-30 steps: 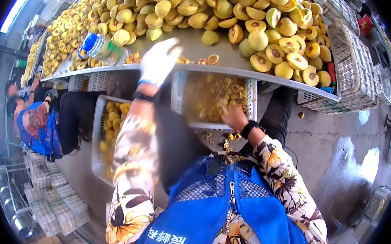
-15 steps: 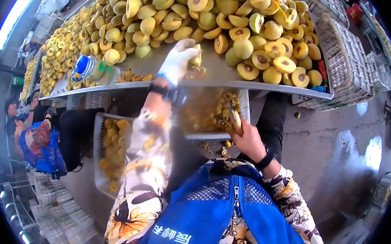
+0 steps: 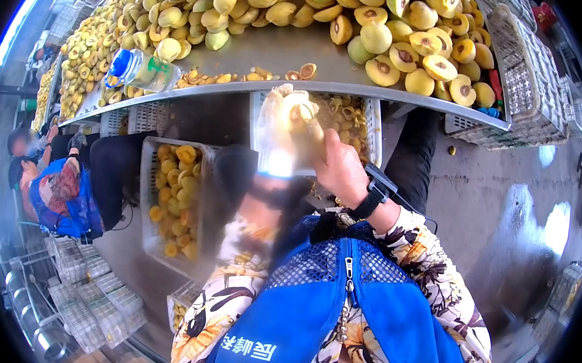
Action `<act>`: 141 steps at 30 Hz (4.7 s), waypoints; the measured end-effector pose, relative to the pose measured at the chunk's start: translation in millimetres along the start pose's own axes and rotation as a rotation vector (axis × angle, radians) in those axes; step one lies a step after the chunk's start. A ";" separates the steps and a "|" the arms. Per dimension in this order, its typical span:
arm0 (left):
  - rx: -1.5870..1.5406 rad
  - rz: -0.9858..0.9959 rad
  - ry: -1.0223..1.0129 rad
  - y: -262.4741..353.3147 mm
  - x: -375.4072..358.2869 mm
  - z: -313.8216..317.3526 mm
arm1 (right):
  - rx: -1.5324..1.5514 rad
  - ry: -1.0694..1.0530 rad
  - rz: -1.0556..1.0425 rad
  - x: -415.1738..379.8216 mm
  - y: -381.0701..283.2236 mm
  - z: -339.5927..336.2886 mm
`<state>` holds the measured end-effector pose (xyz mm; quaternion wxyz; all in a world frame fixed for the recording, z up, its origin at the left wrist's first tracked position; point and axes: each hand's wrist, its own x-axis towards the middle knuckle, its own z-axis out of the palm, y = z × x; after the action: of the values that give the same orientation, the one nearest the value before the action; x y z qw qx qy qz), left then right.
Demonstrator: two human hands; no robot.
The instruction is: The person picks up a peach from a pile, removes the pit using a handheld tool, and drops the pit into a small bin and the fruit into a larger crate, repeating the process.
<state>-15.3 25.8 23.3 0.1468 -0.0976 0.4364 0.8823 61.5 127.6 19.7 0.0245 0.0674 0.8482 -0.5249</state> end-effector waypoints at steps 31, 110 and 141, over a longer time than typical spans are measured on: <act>0.021 -0.143 -0.099 -7.7 3.9 -31.8 | 0.128 -0.059 0.100 -16.0 -6.1 18.5; 0.425 0.277 0.105 -23.7 -25.6 -78.9 | -0.189 -0.038 -0.142 -12.1 3.9 41.2; 0.011 0.076 0.212 10.8 -28.3 -71.3 | -0.176 -0.079 -0.074 -14.7 -15.6 49.3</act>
<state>10.6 -42.3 -3.0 0.0667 -0.1731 0.4576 0.8696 72.4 75.4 13.1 0.0445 0.0127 0.8913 -0.4511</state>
